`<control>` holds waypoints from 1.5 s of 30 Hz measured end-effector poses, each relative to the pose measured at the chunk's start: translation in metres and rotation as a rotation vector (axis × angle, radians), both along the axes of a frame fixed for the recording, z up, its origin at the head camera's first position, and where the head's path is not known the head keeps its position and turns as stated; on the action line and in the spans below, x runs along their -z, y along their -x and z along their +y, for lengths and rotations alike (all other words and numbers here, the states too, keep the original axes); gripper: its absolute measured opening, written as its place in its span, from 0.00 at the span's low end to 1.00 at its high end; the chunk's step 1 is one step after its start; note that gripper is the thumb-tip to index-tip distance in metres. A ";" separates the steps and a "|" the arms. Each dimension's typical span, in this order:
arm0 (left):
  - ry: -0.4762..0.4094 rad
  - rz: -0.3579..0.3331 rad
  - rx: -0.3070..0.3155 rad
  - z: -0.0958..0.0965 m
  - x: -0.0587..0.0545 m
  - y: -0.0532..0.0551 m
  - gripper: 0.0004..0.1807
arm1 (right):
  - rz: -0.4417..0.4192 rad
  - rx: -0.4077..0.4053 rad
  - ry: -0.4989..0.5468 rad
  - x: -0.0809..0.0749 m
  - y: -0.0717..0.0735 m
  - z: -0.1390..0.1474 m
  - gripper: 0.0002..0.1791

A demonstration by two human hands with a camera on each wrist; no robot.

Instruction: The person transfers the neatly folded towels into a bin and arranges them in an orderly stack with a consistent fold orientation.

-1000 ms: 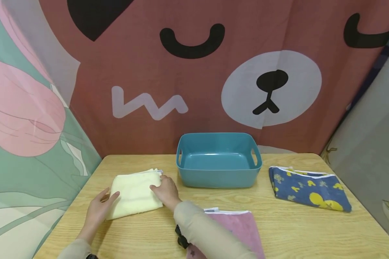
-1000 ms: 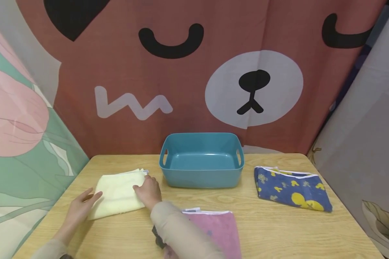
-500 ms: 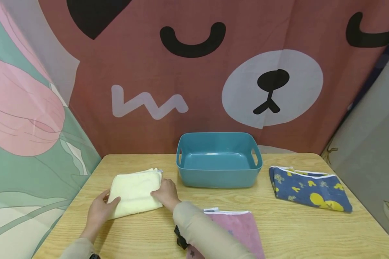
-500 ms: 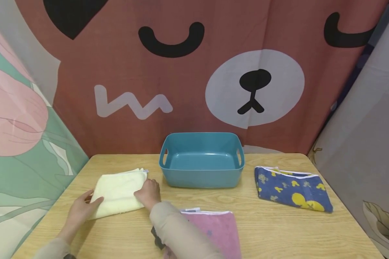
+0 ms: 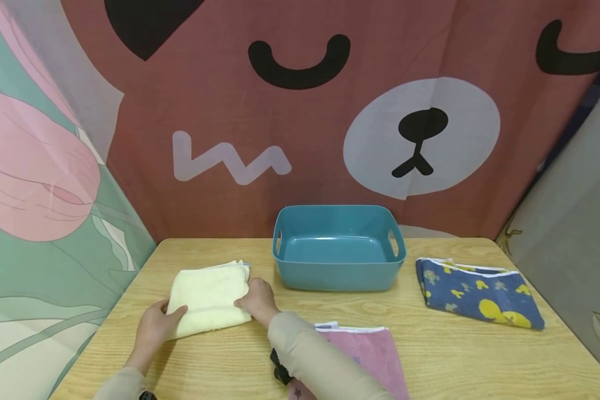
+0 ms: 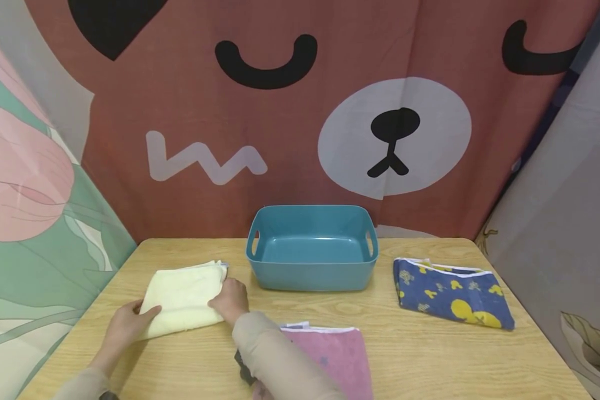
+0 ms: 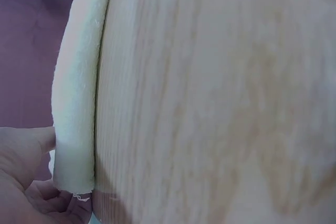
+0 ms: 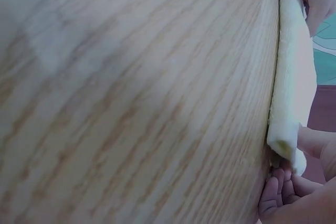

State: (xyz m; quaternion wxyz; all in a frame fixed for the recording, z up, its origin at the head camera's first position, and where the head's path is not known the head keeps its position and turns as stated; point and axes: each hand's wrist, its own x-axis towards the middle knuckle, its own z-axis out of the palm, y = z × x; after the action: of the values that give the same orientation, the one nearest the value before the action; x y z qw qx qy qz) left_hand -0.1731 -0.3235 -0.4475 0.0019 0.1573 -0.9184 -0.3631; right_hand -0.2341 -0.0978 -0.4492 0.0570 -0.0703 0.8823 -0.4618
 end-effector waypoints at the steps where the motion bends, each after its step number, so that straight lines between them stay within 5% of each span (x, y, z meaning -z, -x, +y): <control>1: -0.001 0.002 -0.001 0.000 0.000 0.000 0.38 | -0.002 0.000 0.004 0.000 0.000 0.000 0.14; 13: -0.066 0.080 -0.038 -0.003 0.005 -0.004 0.33 | -0.022 0.023 0.020 -0.004 -0.005 0.000 0.13; 28: -0.129 0.085 -0.031 -0.002 0.001 -0.006 0.31 | -0.028 0.025 0.007 -0.008 -0.002 -0.003 0.18; 45: -0.139 0.114 -0.033 0.005 -0.010 -0.017 0.29 | 0.034 -0.110 0.114 -0.027 -0.024 0.007 0.14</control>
State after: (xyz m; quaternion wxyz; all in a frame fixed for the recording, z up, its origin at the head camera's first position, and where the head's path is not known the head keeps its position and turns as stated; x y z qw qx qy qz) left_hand -0.1559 -0.3183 -0.4378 0.0492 0.1510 -0.8866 -0.4344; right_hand -0.2099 -0.0909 -0.4222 0.0634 -0.1297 0.8503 -0.5062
